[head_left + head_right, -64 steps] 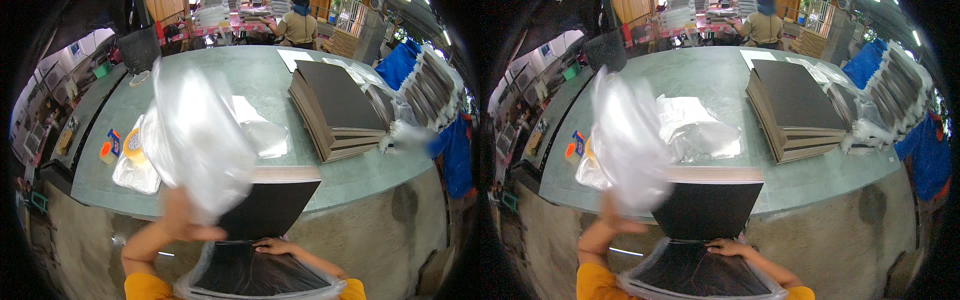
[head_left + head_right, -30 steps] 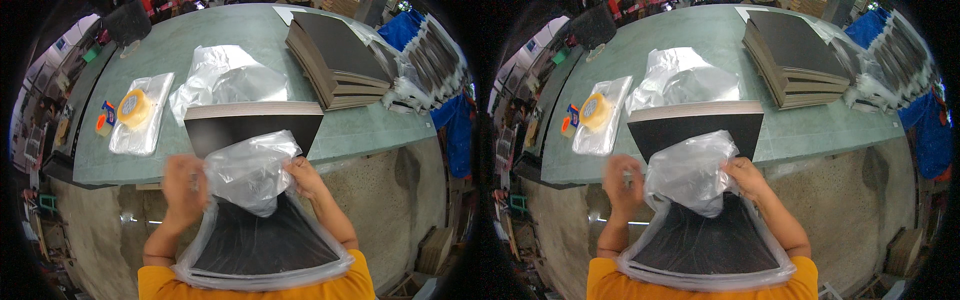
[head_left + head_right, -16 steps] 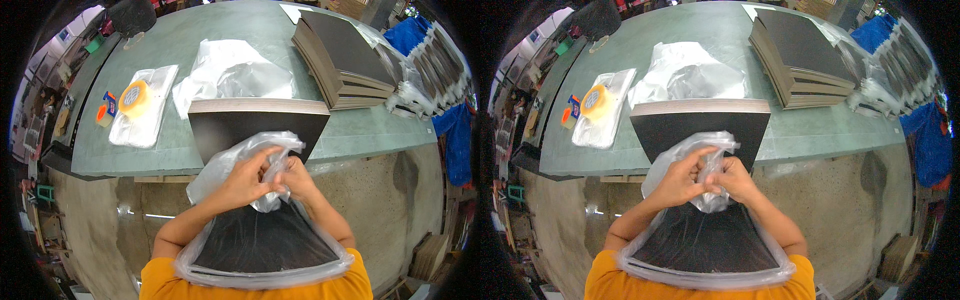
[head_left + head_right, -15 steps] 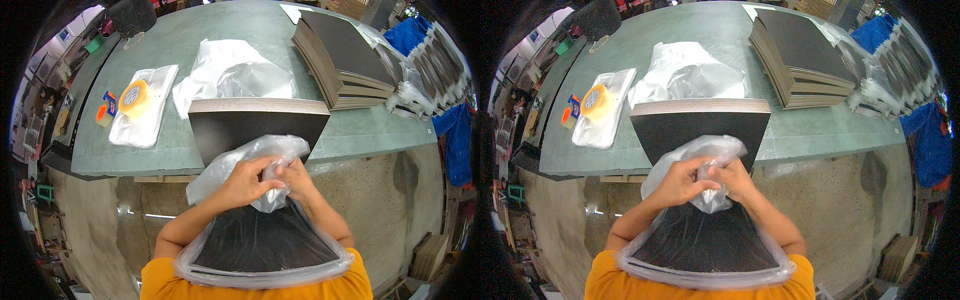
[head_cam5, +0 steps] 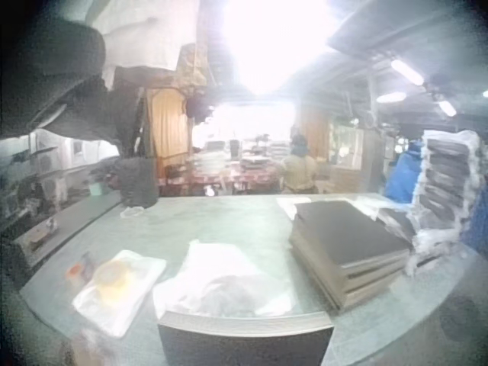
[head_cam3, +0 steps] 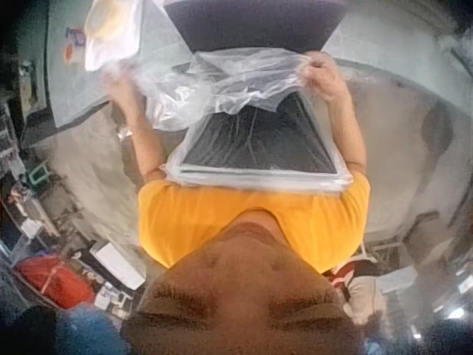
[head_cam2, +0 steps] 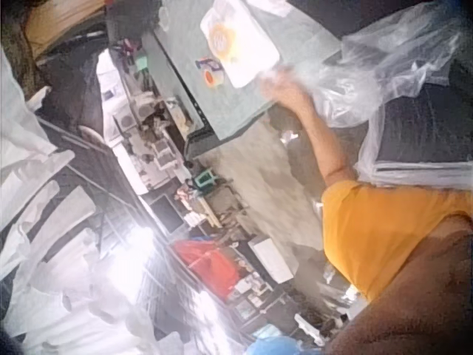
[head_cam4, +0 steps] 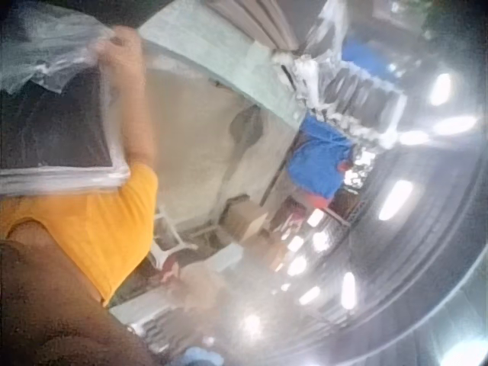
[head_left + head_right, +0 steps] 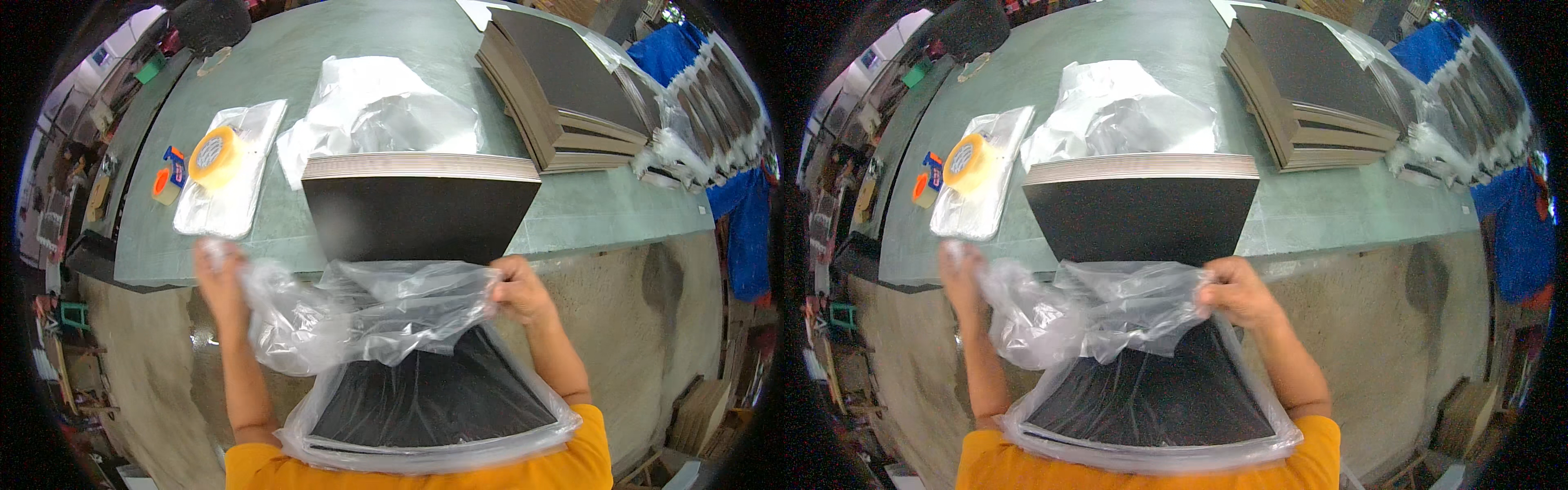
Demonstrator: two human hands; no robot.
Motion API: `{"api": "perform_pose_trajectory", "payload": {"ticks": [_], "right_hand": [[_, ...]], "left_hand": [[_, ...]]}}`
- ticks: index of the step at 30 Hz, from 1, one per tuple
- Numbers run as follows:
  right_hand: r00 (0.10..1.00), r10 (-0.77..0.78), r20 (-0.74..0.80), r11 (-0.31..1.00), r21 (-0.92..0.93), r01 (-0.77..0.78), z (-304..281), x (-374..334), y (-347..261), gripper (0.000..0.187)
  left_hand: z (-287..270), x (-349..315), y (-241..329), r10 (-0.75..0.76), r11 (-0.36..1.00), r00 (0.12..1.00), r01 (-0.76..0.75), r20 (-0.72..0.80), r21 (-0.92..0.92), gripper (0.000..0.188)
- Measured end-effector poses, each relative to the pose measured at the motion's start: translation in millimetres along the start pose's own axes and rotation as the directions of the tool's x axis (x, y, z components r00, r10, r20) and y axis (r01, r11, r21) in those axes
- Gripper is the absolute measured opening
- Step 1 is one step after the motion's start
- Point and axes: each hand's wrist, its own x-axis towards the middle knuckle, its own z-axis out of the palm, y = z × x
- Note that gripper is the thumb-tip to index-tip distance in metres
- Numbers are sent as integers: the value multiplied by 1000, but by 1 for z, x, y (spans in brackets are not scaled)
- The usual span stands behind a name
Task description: The person places transparent plastic bags over booklets, sliding each booklet into a bag one at a time and smoothing the plastic.
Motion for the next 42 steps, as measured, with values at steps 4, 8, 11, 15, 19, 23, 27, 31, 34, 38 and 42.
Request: {"api": "perform_pose_trajectory", "payload": {"ticks": [4, 8, 11, 15, 19, 23, 27, 31, 34, 38, 42], "right_hand": [[1000, -1, -8, 990, 138, 3, 62, 40, 9, 25], [997, -80, -2, 925, 373, 75, 52, 35, 5, 20], [991, -114, -75, 940, 316, 132, 32, 12, -7, 17], [977, -173, -127, 966, -214, 143, 37, 3, -1, 14], [818, -566, 99, 694, -478, 539, 71, 21, -33, 19], [891, -453, 10, 813, -406, 418, 81, 20, -46, 47], [982, -34, -187, 969, 234, 78, 59, 28, -32, 28], [867, 186, 463, 874, -481, 70, 70, 26, -19, 27], [771, 330, 544, 866, -500, -17, 63, 27, -15, 25], [916, -158, 369, 912, 409, -7, 65, 18, -30, 21], [423, 342, 839, 920, -391, 30, 57, 25, -15, 35]], "left_hand": [[87, -55, 100, 90, 995, 442, -69, 893, -67, 25], [90, -59, 85, 26, 997, 459, 58, 888, -59, 22], [51, -15, 41, -134, 977, 716, -19, 685, 211, 16], [59, -5, 75, 276, 901, 954, -298, 113, 315, 12], [89, -84, 107, 204, 890, -12, -413, 979, -191, 32], [94, -75, 113, 85, 995, 412, 16, 907, -101, 26], [96, -62, 104, 11, 996, 314, 85, 949, -40, 32], [102, -51, 112, -28, 768, 482, 571, 876, -290, 25], [94, -44, 107, 77, 790, 296, 564, 952, -240, 19], [98, -32, 80, 316, 906, -109, 328, 943, -266, 21], [74, -26, 72, 193, 823, 45, 537, 980, -187, 24]]}}
